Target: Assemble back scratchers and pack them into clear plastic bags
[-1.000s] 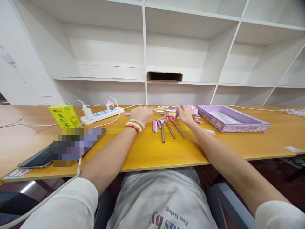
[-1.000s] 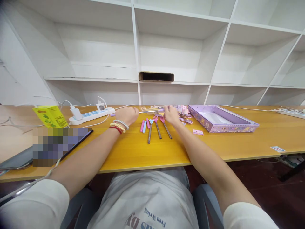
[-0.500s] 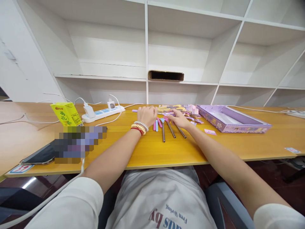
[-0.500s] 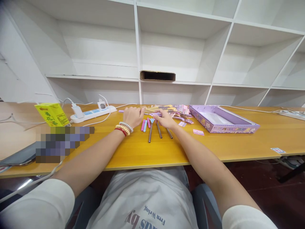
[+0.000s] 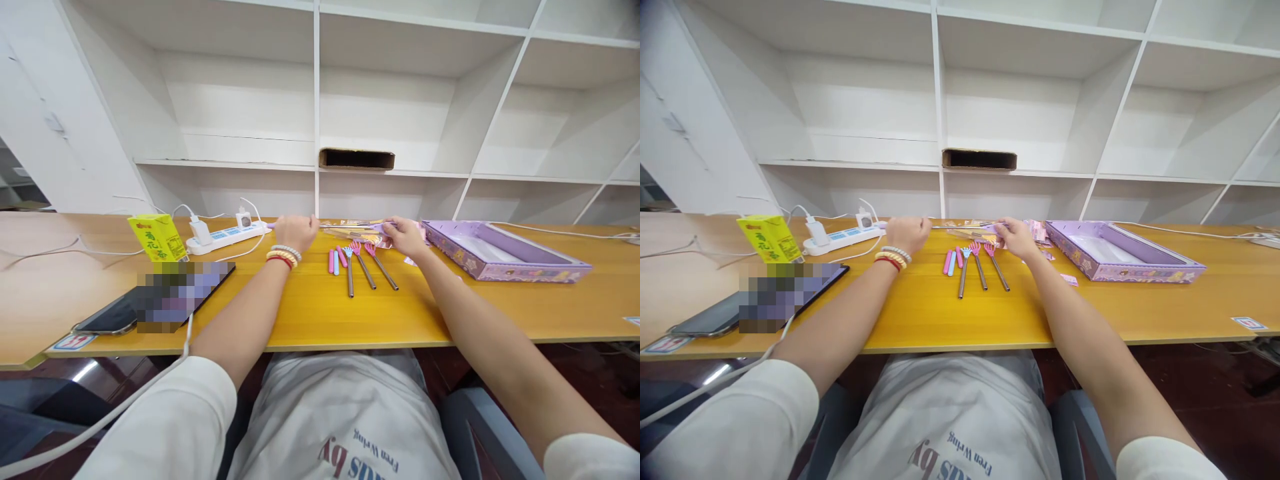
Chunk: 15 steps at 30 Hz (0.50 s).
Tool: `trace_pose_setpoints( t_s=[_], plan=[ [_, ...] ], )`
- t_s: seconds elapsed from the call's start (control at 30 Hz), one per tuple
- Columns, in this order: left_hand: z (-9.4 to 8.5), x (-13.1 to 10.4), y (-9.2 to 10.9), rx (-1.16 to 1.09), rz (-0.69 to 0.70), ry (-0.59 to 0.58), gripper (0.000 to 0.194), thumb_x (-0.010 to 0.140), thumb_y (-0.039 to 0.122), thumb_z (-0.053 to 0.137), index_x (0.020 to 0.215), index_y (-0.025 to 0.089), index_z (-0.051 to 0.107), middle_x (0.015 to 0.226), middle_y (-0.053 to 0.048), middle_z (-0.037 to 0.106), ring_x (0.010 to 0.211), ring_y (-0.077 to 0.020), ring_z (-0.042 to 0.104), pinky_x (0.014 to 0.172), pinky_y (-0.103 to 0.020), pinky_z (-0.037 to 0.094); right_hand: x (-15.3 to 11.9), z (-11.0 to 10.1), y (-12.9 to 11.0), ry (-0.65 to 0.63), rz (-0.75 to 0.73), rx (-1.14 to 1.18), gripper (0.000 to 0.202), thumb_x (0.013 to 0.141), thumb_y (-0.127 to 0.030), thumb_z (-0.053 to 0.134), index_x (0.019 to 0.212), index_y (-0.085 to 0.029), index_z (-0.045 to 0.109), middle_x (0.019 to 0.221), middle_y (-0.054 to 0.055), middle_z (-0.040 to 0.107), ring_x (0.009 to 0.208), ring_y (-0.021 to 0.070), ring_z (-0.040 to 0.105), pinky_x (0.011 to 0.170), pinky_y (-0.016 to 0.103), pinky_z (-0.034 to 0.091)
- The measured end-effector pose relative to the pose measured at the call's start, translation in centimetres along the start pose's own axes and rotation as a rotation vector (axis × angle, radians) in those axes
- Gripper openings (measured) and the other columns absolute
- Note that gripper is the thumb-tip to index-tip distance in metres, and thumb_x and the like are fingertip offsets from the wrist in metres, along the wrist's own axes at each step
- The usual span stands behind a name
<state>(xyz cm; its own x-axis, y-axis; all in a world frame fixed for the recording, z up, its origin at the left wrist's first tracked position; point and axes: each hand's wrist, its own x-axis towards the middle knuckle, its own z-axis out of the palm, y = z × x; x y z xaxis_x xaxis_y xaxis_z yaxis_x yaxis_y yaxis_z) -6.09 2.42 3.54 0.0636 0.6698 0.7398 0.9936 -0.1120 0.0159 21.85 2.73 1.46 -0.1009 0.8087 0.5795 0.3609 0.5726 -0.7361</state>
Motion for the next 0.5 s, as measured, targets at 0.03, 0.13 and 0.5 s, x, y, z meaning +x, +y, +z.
trace_pose_setpoints(
  t_s=[0.03, 0.13, 0.5],
  plan=[
    [0.1, 0.2, -1.0, 0.016, -0.032, -0.011, 0.060, 0.090, 0.037, 0.021, 0.081, 0.010, 0.075, 0.078, -0.018, 0.069, 0.077, -0.0274, 0.062, 0.072, -0.039, 0.035, 0.1, -0.9, 0.3, 0.041, 0.034, 0.035, 0.036, 0.074, -0.052, 0.061, 0.081, -0.017, 0.058, 0.055, -0.001, 0.059, 0.042, 0.0106, 0.050, 0.041, 0.022, 0.038],
    [0.5, 0.6, -3.1, 0.050, -0.075, -0.033, 0.061, 0.089, 0.037, 0.020, 0.083, 0.012, 0.075, 0.080, -0.016, 0.070, 0.081, -0.0283, 0.062, 0.074, -0.039, 0.035, 0.5, -2.9, 1.3, 0.105, 0.101, 0.139, 0.040, 0.066, -0.053, 0.068, 0.080, -0.016, 0.059, 0.054, 0.001, 0.060, 0.039, 0.0108, 0.050, 0.036, 0.022, 0.037],
    [1.4, 0.3, -6.3, 0.071, -0.223, -0.091, 0.061, 0.087, 0.039, 0.021, 0.085, 0.013, 0.076, 0.080, -0.014, 0.071, 0.082, -0.0281, 0.061, 0.079, -0.039, 0.035, 0.6, -7.7, 4.4, 0.488, 0.171, 0.328, 0.024, 0.070, -0.037, 0.069, 0.072, -0.017, 0.056, 0.049, -0.003, 0.055, 0.040, 0.0110, 0.054, 0.034, 0.020, 0.040]
  ],
)
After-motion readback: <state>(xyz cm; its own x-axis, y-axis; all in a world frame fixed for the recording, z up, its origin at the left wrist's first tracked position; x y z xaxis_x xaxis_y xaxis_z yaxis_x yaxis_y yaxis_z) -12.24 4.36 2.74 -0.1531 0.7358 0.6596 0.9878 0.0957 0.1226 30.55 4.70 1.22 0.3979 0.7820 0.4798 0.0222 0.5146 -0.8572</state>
